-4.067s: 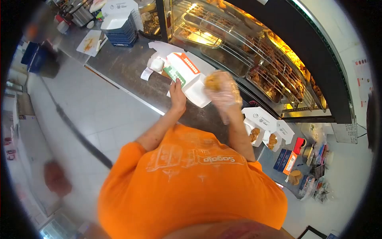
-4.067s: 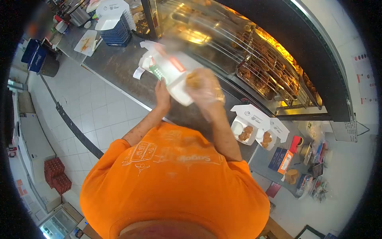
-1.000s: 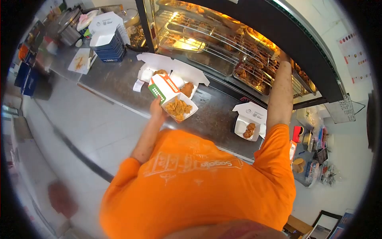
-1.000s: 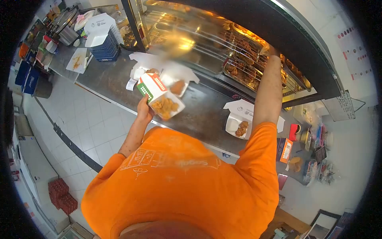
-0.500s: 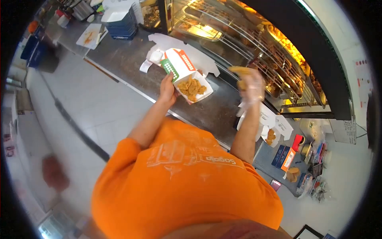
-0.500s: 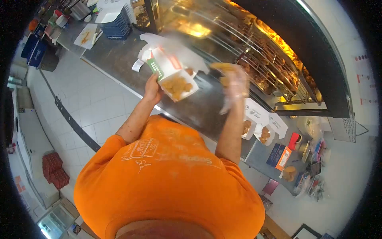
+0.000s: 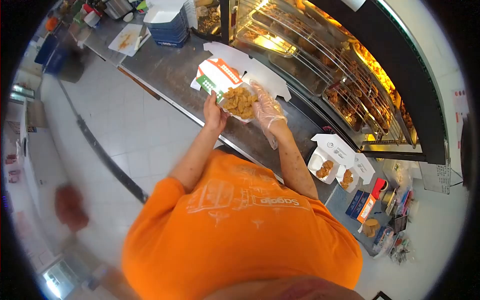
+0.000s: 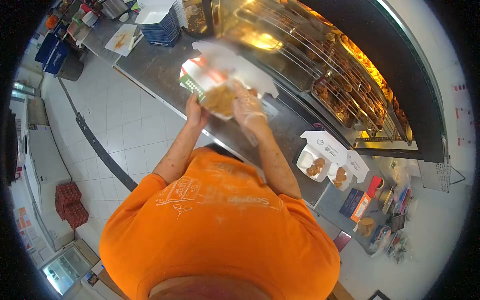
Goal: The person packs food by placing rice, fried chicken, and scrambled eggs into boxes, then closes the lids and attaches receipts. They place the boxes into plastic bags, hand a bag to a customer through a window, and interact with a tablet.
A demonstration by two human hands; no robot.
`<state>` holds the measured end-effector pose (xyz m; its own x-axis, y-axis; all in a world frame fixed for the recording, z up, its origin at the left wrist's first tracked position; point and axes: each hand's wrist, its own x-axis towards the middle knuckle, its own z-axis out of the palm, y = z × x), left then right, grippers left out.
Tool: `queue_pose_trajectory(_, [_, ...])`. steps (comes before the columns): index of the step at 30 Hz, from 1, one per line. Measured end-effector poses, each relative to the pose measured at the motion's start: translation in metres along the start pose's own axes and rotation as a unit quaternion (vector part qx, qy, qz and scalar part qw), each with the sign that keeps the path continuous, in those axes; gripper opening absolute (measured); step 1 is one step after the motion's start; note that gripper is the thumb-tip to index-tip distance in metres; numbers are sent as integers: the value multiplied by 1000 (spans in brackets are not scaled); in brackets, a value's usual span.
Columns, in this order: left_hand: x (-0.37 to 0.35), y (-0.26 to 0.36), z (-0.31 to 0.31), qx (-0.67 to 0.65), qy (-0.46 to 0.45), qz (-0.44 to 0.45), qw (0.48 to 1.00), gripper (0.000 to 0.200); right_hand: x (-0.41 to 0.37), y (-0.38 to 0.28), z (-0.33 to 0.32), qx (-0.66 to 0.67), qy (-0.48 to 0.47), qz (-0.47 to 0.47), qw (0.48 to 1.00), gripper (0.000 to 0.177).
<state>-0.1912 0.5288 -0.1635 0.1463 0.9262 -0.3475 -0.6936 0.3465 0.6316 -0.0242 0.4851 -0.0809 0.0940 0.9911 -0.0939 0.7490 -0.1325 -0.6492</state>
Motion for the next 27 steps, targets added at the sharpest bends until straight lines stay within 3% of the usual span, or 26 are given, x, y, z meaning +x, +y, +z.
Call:
queue_pose_trajectory(2, [9,2,-10,-5,-6,12,1000,37,10,18,21,0,-15,6,1000,53])
queue_pose_trajectory(3, [11,4,-10,-5,-8,10,1000,37,17,28,36,264,-12,-9,964,50])
queue_pose_trajectory(5, [12,10,-8,-56,-29,4,998,38,17,16,29,508,-3,-22,861,47])
queue_pose_trajectory(6, [11,14,-9,-21,-31,-16,999,39,15,14,18,330,-21,-72,941,41])
queue_pose_trajectory(7, [12,15,-9,-21,-34,-19,999,39,12,8,9,139,-39,-117,983,36])
queue_pose_trajectory(8, [14,14,-10,-20,-30,-35,999,39,17,20,18,138,-36,-114,983,36])
queue_pose_trajectory(11, [20,10,-10,-34,-46,-78,995,39,22,36,31,313,68,-59,946,27])
queue_pose_trajectory(13, [22,5,-7,-49,-66,-108,991,39,11,32,14,336,232,82,909,35])
queue_pose_trajectory(14, [21,2,-4,-38,-71,-117,990,38,4,40,8,252,176,102,946,41])
queue_pose_trajectory(15, [21,-3,0,-27,-76,-127,989,37,-3,53,6,251,183,109,944,41])
queue_pose_trajectory(16, [23,-11,3,-24,-81,-137,987,37,-11,73,8,348,40,200,915,44])
queue_pose_trajectory(17, [25,-23,3,-3,-101,-137,985,38,-20,85,12,435,-101,282,849,47])
queue_pose_trajectory(19, [29,-48,4,21,-127,-147,981,38,-43,110,30,478,-67,271,833,45])
queue_pose_trajectory(22, [11,-58,33,359,-188,2,914,39,-87,152,66,517,84,283,803,33])
queue_pose_trajectory(23, [19,-70,32,362,-198,-8,911,39,-102,167,80,514,125,286,799,32])
queue_pose_trajectory(25, [40,-100,26,384,-199,104,896,38,-130,232,127,431,185,265,843,30])
queue_pose_trajectory(27, [26,-83,49,399,-177,76,896,31,-161,332,191,281,237,197,909,29])
